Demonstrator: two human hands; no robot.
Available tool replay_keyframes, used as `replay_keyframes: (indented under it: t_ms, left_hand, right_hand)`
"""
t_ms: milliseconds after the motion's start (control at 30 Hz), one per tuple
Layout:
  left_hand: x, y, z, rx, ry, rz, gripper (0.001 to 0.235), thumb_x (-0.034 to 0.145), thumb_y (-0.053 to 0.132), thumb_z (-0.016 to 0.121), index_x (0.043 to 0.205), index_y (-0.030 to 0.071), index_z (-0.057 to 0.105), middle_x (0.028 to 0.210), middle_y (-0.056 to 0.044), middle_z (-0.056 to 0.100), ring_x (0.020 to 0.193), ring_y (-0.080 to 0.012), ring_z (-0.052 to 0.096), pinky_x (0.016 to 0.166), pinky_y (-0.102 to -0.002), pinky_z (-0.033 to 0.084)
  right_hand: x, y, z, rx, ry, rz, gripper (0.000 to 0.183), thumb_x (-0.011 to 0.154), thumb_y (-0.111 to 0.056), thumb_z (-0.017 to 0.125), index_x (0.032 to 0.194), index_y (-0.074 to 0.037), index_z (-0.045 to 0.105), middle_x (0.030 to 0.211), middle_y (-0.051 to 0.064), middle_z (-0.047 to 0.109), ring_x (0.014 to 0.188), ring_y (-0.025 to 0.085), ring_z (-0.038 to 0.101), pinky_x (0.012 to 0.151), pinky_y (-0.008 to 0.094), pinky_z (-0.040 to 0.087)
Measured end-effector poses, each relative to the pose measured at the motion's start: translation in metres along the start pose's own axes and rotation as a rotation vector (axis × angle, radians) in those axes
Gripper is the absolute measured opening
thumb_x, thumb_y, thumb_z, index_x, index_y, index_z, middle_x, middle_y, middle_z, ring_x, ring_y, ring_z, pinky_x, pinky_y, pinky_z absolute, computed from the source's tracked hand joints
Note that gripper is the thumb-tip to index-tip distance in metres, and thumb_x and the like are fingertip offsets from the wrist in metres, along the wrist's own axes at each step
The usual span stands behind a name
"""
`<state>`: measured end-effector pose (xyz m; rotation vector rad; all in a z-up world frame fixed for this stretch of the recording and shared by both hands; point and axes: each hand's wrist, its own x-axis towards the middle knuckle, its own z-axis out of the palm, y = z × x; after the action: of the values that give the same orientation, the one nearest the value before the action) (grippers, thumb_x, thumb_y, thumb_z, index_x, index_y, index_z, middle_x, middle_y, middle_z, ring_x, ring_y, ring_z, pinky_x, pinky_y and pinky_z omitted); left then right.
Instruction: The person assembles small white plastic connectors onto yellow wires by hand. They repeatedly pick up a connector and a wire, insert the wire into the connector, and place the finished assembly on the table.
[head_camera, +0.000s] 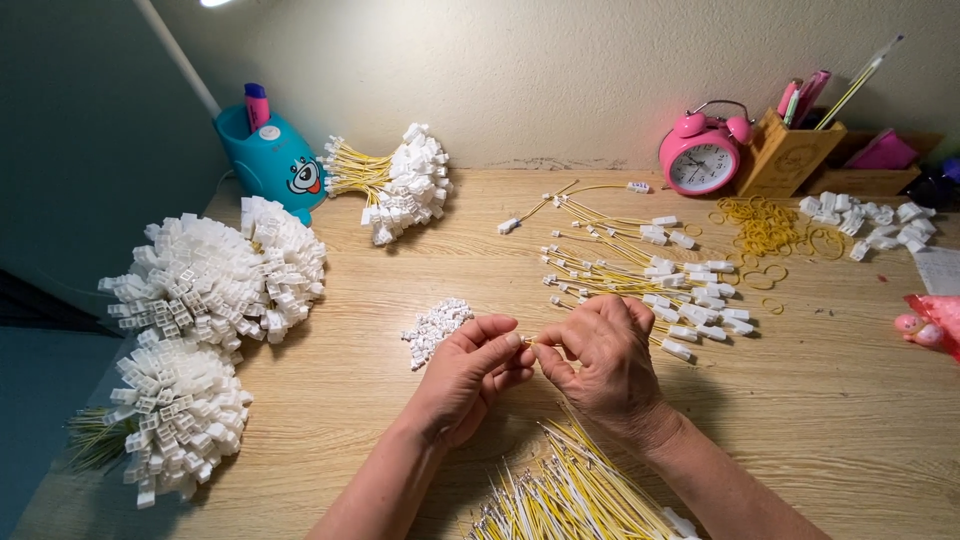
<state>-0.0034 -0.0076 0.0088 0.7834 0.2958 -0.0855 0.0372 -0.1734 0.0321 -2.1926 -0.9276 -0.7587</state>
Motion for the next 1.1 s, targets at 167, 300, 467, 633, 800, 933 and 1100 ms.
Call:
replay_keyframes:
  t_ms: [167, 300, 467, 633, 800, 933, 1100]
  left_hand:
    - [-0.006, 0.004, 0.007, -0.005, 0.002, -0.039, 0.020, 0.083, -0.003, 0.069, 0.100, -0.001, 0.060, 0.082, -0.017, 0.066, 0.073, -0.0243, 0.068, 0.068, -0.032, 0.060]
    - [-0.005, -0.001, 0.006, 0.038, 0.010, -0.027, 0.017, 0.083, -0.003, 0.069, 0.097, 0.000, 0.062, 0.082, -0.016, 0.066, 0.072, -0.0228, 0.067, 0.068, -0.032, 0.060]
    - [-0.003, 0.003, 0.007, 0.069, 0.030, 0.000, 0.019, 0.082, -0.003, 0.069, 0.099, -0.001, 0.062, 0.082, -0.016, 0.066, 0.073, -0.0245, 0.067, 0.071, -0.034, 0.059]
    - [-0.001, 0.006, 0.004, 0.084, 0.063, 0.017, 0.021, 0.083, -0.002, 0.069, 0.102, -0.001, 0.060, 0.086, -0.018, 0.067, 0.075, -0.0259, 0.068, 0.073, -0.035, 0.060]
    - [-0.001, 0.003, 0.004, 0.124, 0.022, -0.008, 0.025, 0.084, 0.000, 0.065, 0.109, -0.002, 0.061, 0.105, -0.017, 0.069, 0.084, -0.0265, 0.069, 0.080, -0.036, 0.059]
    - [0.006, -0.011, -0.006, 0.244, -0.080, 0.040, 0.024, 0.087, 0.003, 0.064, 0.111, 0.002, 0.062, 0.109, -0.012, 0.067, 0.085, -0.0257, 0.069, 0.081, -0.034, 0.059]
    - [-0.009, -0.017, 0.007, 0.718, -0.259, 0.167, 0.017, 0.088, 0.010, 0.065, 0.105, 0.008, 0.069, 0.098, -0.003, 0.072, 0.087, -0.0093, 0.065, 0.080, -0.022, 0.054]
  right_hand:
    - [0.004, -0.005, -0.003, -0.019, 0.013, -0.072, 0.013, 0.080, -0.023, 0.069, 0.071, -0.022, 0.061, 0.069, -0.012, 0.058, 0.079, 0.017, 0.050, 0.080, 0.040, 0.025]
    - [0.002, -0.003, -0.003, -0.039, 0.007, -0.110, 0.013, 0.082, -0.024, 0.067, 0.072, -0.022, 0.059, 0.070, -0.010, 0.058, 0.080, 0.018, 0.049, 0.079, 0.040, 0.025]
    - [0.000, 0.006, -0.001, -0.029, -0.038, -0.056, 0.011, 0.081, -0.030, 0.070, 0.073, -0.025, 0.063, 0.073, -0.011, 0.061, 0.082, 0.016, 0.053, 0.083, 0.039, 0.025]
    - [0.003, 0.019, -0.008, -0.051, -0.105, -0.084, 0.005, 0.085, -0.031, 0.070, 0.085, -0.028, 0.066, 0.074, -0.012, 0.062, 0.076, 0.014, 0.059, 0.083, 0.037, 0.030]
    - [-0.005, 0.039, -0.025, -0.296, -0.167, -0.014, 0.021, 0.081, -0.029, 0.072, 0.101, -0.026, 0.066, 0.094, -0.006, 0.061, 0.085, 0.019, 0.057, 0.085, 0.038, 0.029]
    - [-0.028, 0.035, -0.054, -0.342, -0.300, 0.123, 0.030, 0.083, -0.034, 0.065, 0.113, -0.028, 0.068, 0.111, -0.004, 0.061, 0.102, 0.019, 0.058, 0.092, 0.041, 0.031]
    - [-0.056, -0.015, -0.118, -0.141, -0.701, 0.534, 0.020, 0.084, -0.036, 0.066, 0.098, -0.023, 0.072, 0.097, -0.008, 0.071, 0.082, 0.010, 0.067, 0.076, 0.031, 0.048]
